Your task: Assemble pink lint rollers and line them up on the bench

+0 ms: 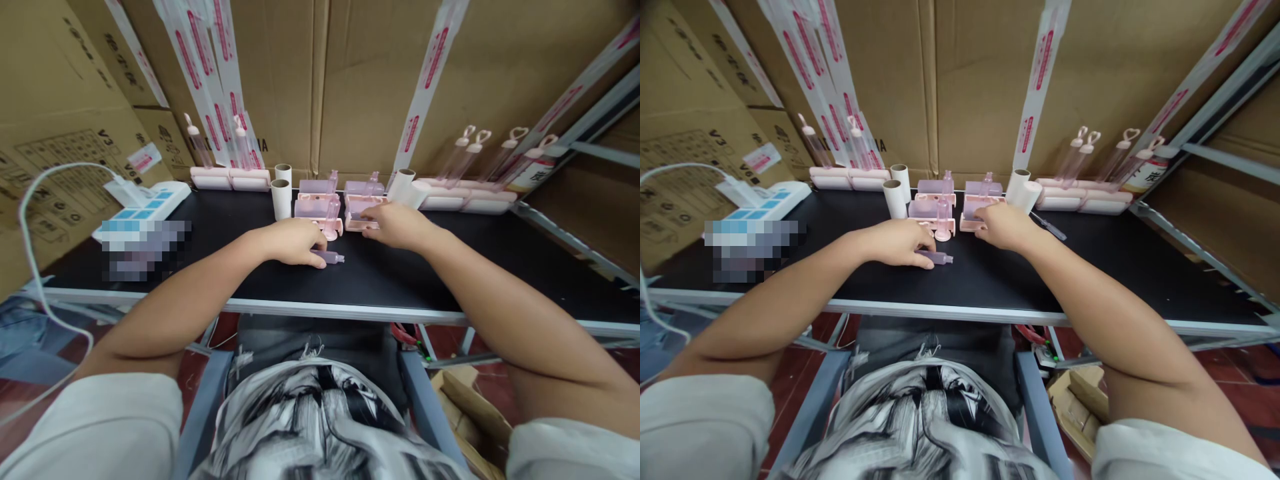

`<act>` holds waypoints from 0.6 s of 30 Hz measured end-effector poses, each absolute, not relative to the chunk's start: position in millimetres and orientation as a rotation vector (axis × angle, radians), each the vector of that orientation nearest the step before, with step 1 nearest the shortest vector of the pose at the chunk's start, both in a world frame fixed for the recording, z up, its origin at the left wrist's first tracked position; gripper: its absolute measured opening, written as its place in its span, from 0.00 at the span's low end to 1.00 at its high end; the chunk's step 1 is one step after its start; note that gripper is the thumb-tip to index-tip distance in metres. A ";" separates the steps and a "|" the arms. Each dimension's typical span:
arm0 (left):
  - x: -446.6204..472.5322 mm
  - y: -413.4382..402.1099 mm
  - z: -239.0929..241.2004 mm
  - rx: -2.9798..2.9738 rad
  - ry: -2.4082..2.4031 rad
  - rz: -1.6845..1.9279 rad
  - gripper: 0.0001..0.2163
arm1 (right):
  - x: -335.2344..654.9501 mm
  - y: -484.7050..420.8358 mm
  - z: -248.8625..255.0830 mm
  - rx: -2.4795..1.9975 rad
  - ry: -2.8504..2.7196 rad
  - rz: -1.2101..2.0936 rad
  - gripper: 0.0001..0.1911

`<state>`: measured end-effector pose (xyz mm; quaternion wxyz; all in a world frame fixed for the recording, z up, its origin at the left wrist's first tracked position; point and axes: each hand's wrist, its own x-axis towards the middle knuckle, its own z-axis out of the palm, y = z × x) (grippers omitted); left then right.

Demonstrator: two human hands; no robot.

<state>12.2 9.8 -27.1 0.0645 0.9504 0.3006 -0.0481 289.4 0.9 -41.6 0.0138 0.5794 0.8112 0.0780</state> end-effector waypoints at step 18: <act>15.2 -1.4 -22.0 2.782 0.852 0.350 0.15 | 290.6 -4.0 -37.0 2.079 3.267 -1.218 0.31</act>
